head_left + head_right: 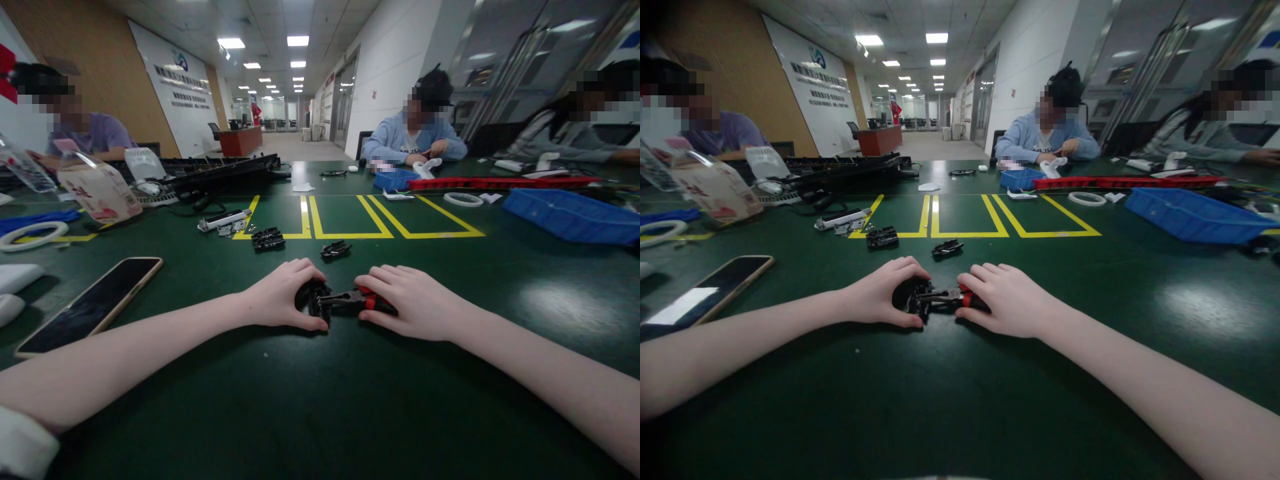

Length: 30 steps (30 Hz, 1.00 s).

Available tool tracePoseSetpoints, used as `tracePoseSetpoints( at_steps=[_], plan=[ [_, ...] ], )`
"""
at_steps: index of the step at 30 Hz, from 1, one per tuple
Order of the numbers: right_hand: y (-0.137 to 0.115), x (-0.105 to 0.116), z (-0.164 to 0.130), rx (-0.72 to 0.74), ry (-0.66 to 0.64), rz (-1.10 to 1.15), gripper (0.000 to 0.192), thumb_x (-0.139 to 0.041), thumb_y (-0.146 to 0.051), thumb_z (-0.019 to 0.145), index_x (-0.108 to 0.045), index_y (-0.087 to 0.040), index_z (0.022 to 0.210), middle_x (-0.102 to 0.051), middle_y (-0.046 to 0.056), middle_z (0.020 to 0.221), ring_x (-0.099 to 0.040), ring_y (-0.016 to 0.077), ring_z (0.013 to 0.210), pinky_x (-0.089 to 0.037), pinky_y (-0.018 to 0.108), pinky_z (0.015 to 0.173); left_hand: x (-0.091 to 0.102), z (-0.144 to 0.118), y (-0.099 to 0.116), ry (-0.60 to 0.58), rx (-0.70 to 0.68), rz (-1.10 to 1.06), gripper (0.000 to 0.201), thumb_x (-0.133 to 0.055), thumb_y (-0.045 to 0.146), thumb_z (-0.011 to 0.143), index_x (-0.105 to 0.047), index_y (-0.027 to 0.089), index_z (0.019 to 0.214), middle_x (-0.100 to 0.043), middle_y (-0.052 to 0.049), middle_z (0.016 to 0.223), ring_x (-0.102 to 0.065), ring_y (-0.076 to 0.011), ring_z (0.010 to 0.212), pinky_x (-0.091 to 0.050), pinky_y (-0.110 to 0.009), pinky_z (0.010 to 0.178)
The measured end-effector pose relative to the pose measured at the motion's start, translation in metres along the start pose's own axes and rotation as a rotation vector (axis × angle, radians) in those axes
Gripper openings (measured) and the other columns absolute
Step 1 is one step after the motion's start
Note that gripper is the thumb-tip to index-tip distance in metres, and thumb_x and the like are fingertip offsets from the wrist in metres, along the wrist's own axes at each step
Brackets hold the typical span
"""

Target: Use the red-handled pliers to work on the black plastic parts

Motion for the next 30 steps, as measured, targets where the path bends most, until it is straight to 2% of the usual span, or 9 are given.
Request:
tracePoseSetpoints(
  at_steps=[7, 30],
  plan=[
    [0.0013, 0.0006, 0.0016, -0.068, 0.01, 0.12, 0.05, -0.046, -0.055, 0.096, -0.059, -0.015, 0.123, -0.067, 0.014, 0.104, -0.064, 0.0259, 0.087, -0.049, 0.037, 0.071, 0.0009, -0.0015, -0.0009, 0.012, 0.037, 0.019, 0.066, -0.077, 0.064, 0.071, -0.058, 0.019, 0.117, -0.06, -0.01, 0.117, -0.056, -0.0289, 0.106, -0.048, -0.046, 0.092],
    [-0.0026, -0.0087, 0.0073, -0.043, 0.015, 0.067, 0.05, -0.047, -0.056, 0.095, -0.059, -0.015, 0.121, -0.067, 0.012, 0.1, -0.064, 0.0256, 0.084, -0.049, 0.037, 0.069, 0.002, -0.0005, 0.0016, 0.032, -0.015, 0.038, 0.064, -0.077, 0.062, 0.072, -0.058, 0.018, 0.115, -0.06, -0.01, 0.116, -0.056, -0.0276, 0.105, -0.047, -0.042, 0.092]
  ],
)
Point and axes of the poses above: each hand's wrist, its own z-axis towards the middle knuckle, its own x-axis out of the back of the hand, y = z × x, the point moved 7 cm from there along z, towards the middle knuckle
